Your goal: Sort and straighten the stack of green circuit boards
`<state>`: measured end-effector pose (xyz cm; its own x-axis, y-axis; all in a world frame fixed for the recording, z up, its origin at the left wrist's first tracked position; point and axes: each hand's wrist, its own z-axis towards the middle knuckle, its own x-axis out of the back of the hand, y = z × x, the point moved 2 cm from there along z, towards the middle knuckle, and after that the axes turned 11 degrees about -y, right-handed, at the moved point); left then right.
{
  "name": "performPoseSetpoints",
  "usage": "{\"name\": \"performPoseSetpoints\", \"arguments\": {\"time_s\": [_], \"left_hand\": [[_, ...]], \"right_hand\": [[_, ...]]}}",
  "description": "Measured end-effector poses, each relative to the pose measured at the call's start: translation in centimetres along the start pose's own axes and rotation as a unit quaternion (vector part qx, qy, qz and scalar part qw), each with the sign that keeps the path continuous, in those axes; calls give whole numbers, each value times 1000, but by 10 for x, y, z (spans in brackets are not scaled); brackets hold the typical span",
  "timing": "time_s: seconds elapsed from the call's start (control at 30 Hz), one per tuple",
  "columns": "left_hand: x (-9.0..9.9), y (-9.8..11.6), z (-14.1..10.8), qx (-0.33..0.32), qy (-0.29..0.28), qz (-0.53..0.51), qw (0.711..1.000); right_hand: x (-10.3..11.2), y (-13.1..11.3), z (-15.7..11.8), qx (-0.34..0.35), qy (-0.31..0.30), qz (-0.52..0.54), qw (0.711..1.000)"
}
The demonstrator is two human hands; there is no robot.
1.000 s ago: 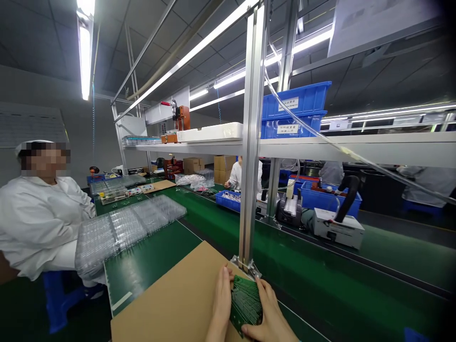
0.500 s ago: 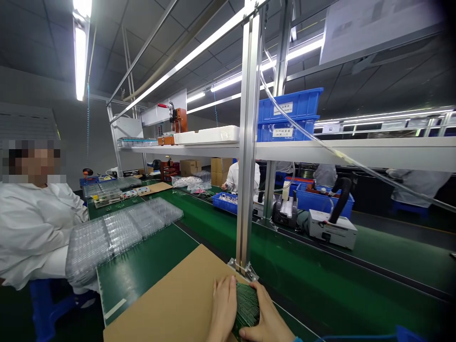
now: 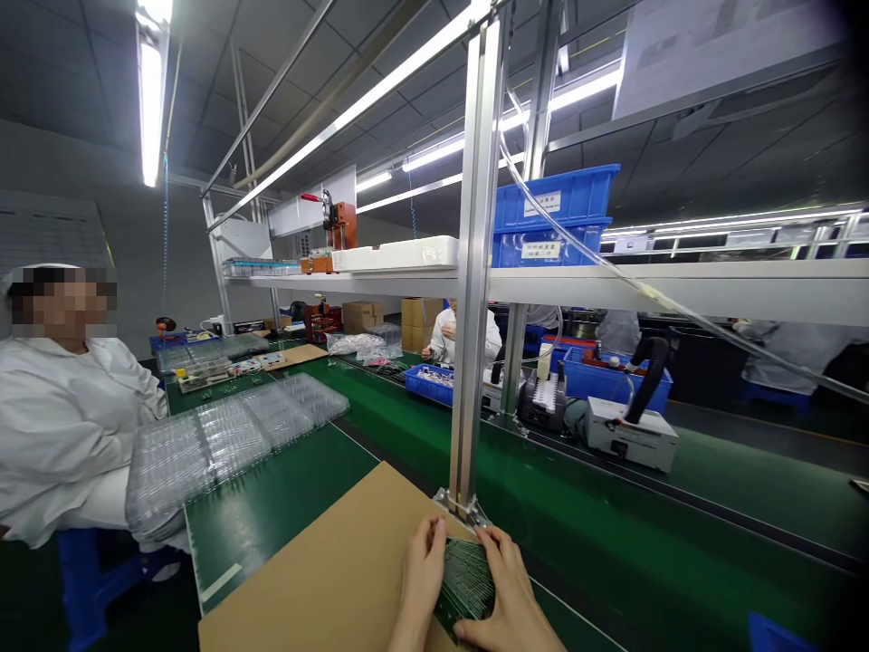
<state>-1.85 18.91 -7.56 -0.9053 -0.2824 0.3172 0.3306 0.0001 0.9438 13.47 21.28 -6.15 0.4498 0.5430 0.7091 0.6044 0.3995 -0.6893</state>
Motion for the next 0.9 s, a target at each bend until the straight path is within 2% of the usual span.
{"name": "performPoseSetpoints", "arguments": {"time_s": [0.17,0.37,0.53,0.7,0.8,0.9], "left_hand": [[-5,2,-2,-35,11,-10,999],[-4,4,-5,-49,22,-11,998],[-4,12,-8,-53,8,-30,998],[-1,16,-14,2,-35,-111,993],[4,15,-19,55,-71,-182,979],[5,15,-21,75,-102,-220,967]], "right_hand": [[-3,1,-2,-10,25,-26,999],[-12,5,-2,-11,-9,74,997],[-23,0,-5,-23,13,42,999],[-30,1,-8,-29,40,-1,999],[-30,4,-8,-16,46,-10,999],[-30,5,-9,-2,45,7,999]]}}
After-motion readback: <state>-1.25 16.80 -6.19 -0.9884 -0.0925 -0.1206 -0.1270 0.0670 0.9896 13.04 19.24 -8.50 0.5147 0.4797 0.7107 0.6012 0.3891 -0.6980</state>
